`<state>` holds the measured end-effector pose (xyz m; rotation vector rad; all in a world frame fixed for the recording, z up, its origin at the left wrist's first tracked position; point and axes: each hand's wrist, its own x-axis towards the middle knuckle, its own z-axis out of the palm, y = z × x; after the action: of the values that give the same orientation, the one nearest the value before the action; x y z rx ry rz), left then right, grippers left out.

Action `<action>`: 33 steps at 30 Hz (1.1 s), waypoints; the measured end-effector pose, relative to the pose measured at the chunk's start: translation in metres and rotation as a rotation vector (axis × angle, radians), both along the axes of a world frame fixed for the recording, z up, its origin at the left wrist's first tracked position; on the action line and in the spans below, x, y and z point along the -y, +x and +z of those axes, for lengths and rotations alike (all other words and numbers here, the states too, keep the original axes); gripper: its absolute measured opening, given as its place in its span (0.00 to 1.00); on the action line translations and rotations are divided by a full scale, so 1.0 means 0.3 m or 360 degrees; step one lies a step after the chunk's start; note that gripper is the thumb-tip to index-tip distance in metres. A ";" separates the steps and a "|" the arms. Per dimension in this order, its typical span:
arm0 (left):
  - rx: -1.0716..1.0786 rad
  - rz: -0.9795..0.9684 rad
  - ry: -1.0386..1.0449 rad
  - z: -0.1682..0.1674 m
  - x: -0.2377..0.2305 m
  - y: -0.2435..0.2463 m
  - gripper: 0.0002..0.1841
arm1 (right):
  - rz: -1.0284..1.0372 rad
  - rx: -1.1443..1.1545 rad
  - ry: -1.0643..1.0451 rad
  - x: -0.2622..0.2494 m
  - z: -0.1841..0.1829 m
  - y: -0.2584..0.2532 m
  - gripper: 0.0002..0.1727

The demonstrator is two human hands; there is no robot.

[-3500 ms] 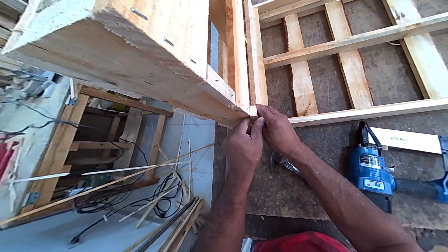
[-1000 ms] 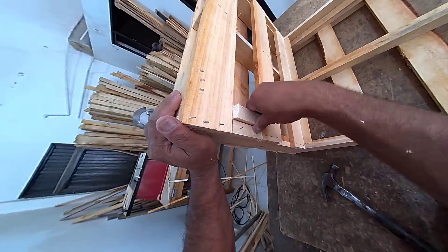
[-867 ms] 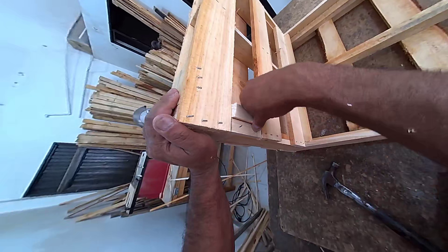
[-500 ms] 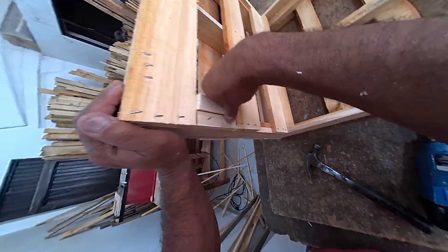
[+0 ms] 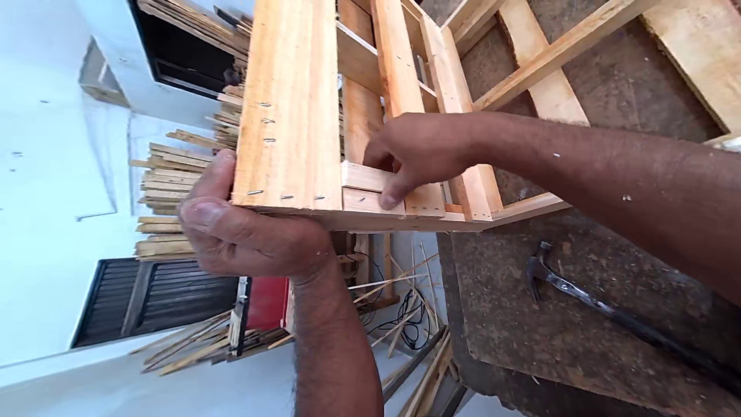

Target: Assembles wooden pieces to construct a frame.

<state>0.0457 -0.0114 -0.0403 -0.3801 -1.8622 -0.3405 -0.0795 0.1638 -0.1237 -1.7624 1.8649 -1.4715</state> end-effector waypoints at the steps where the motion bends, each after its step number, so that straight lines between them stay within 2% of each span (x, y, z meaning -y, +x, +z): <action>1: -0.0010 0.0007 -0.0019 0.000 -0.001 -0.001 0.25 | 0.0049 0.0053 -0.0072 0.001 -0.012 -0.003 0.19; 4: -0.0027 0.0015 -0.0013 -0.002 -0.014 -0.004 0.26 | 0.0149 0.0186 -0.0264 0.011 -0.044 -0.011 0.15; 13: -0.0052 0.0070 0.0036 -0.002 -0.025 -0.007 0.26 | 0.0108 0.0453 -0.0179 0.005 -0.049 0.025 0.18; 20: -0.0041 0.0062 0.0070 -0.005 -0.015 -0.002 0.25 | -0.0028 0.0384 -0.0063 -0.012 -0.032 0.043 0.19; 25: -0.0028 0.0098 -0.0002 -0.001 -0.014 0.001 0.25 | -0.0207 0.0257 -0.0135 -0.019 -0.018 0.072 0.17; 33: -0.0045 0.0093 -0.0026 -0.003 -0.017 0.001 0.26 | -0.0231 0.0426 -0.0189 -0.013 -0.036 0.135 0.19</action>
<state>0.0462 -0.0064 -0.0412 -0.3394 -1.8453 -0.2793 -0.0389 0.1676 -0.1345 -1.4144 1.8317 -1.8046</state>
